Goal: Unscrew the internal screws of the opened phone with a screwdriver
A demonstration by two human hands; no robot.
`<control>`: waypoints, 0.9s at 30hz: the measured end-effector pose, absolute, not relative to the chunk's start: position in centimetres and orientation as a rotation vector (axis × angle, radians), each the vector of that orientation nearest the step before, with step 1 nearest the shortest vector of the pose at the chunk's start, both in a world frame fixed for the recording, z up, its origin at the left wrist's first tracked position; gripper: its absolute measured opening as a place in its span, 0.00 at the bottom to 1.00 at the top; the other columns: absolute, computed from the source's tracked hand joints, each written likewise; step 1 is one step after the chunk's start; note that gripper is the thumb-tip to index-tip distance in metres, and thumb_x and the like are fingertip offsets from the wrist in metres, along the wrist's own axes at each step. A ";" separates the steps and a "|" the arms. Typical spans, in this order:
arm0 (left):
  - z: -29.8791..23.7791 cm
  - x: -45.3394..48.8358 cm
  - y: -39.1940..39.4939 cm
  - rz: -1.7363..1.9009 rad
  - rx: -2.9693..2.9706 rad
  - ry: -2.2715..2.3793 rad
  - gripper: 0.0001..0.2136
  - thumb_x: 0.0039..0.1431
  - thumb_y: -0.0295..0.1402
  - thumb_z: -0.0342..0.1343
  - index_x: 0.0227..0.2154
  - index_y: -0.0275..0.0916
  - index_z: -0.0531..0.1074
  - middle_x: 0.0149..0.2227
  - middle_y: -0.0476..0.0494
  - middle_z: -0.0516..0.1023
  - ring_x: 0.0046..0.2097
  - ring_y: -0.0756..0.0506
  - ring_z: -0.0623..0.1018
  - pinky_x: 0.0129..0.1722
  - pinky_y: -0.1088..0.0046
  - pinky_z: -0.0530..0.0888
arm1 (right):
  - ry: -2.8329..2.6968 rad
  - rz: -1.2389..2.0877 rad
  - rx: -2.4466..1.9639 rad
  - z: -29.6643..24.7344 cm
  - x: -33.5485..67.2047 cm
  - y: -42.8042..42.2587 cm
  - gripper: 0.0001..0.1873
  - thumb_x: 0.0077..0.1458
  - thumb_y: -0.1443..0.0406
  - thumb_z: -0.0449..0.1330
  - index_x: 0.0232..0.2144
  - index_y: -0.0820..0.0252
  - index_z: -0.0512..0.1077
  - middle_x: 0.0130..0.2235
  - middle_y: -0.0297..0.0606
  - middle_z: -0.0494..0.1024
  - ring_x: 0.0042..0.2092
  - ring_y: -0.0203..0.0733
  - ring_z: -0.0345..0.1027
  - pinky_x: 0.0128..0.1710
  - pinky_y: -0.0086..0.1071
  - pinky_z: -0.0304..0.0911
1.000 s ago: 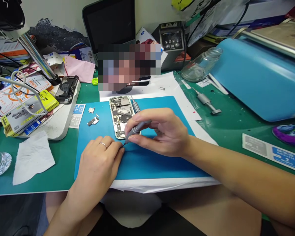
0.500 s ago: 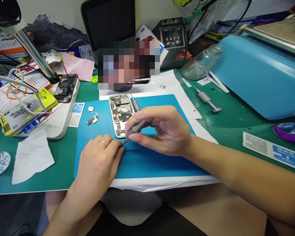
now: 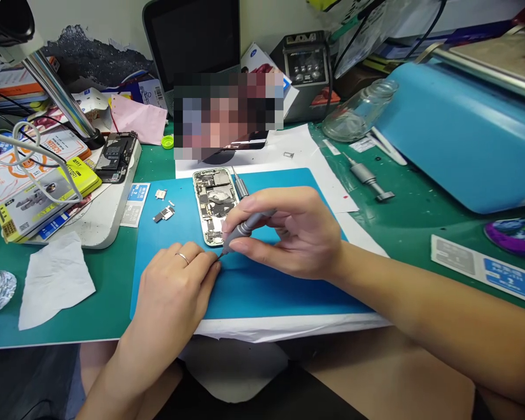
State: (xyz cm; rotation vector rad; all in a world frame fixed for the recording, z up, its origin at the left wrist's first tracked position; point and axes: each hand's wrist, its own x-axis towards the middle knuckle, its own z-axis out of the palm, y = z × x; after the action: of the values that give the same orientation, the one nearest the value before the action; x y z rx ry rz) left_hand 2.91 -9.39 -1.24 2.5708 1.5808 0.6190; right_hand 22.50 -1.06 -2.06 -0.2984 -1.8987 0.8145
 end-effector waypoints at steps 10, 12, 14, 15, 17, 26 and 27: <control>-1.3 2.9 -9.4 0.638 2.563 1.592 0.08 0.71 0.31 0.51 0.36 0.39 0.74 0.34 0.48 0.77 0.34 0.46 0.72 0.35 0.67 0.65 | -1.899 0.794 -0.279 -1.9 22.4 -1.1 0.23 0.59 0.74 0.62 0.54 0.53 0.66 0.41 0.33 0.76 0.40 0.33 0.77 0.38 0.24 0.78; -1.3 2.9 -9.5 0.641 2.558 1.590 0.08 0.71 0.31 0.51 0.36 0.39 0.74 0.34 0.48 0.77 0.34 0.46 0.72 0.35 0.67 0.65 | -1.900 0.784 -0.292 -1.8 22.4 -1.1 0.21 0.59 0.73 0.63 0.53 0.54 0.66 0.41 0.34 0.77 0.39 0.32 0.77 0.38 0.24 0.78; -1.3 2.8 -9.5 0.644 2.551 1.589 0.08 0.71 0.31 0.51 0.37 0.39 0.74 0.34 0.48 0.77 0.34 0.46 0.72 0.36 0.67 0.65 | -1.906 0.777 -0.305 -1.8 22.4 -1.2 0.19 0.60 0.72 0.62 0.52 0.54 0.66 0.41 0.33 0.77 0.39 0.31 0.77 0.38 0.23 0.78; -1.3 2.8 -9.5 0.648 2.547 1.588 0.08 0.71 0.31 0.51 0.36 0.39 0.74 0.34 0.48 0.77 0.34 0.46 0.72 0.36 0.67 0.65 | -1.911 0.775 -0.309 -1.8 22.4 -1.2 0.19 0.60 0.71 0.62 0.52 0.53 0.66 0.41 0.33 0.77 0.39 0.31 0.77 0.38 0.23 0.78; -1.2 2.8 -9.5 0.650 2.541 1.588 0.08 0.71 0.31 0.51 0.36 0.39 0.74 0.34 0.48 0.77 0.34 0.46 0.72 0.36 0.67 0.65 | -1.922 0.774 -0.314 -1.8 22.4 -1.2 0.20 0.61 0.71 0.62 0.52 0.52 0.66 0.41 0.32 0.77 0.39 0.31 0.77 0.38 0.23 0.78; -1.2 2.8 -9.5 0.649 2.544 1.585 0.09 0.72 0.31 0.51 0.36 0.39 0.74 0.34 0.48 0.77 0.33 0.46 0.72 0.35 0.66 0.65 | -1.917 0.794 -0.342 -1.4 22.5 -1.2 0.16 0.58 0.71 0.64 0.47 0.54 0.69 0.39 0.33 0.78 0.38 0.32 0.77 0.36 0.23 0.78; -1.2 2.8 -9.6 0.647 2.543 1.586 0.08 0.72 0.31 0.51 0.36 0.39 0.74 0.34 0.48 0.77 0.34 0.46 0.72 0.35 0.66 0.65 | -1.922 0.802 -0.355 -1.2 22.5 -1.2 0.15 0.58 0.71 0.65 0.46 0.55 0.69 0.39 0.33 0.78 0.38 0.32 0.77 0.36 0.23 0.78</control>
State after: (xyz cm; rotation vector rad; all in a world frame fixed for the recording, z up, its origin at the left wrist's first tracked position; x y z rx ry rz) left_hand 2.76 -9.56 -1.25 2.5429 1.5859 0.6465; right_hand 22.54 -1.23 -1.22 -0.3546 -1.9225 0.8019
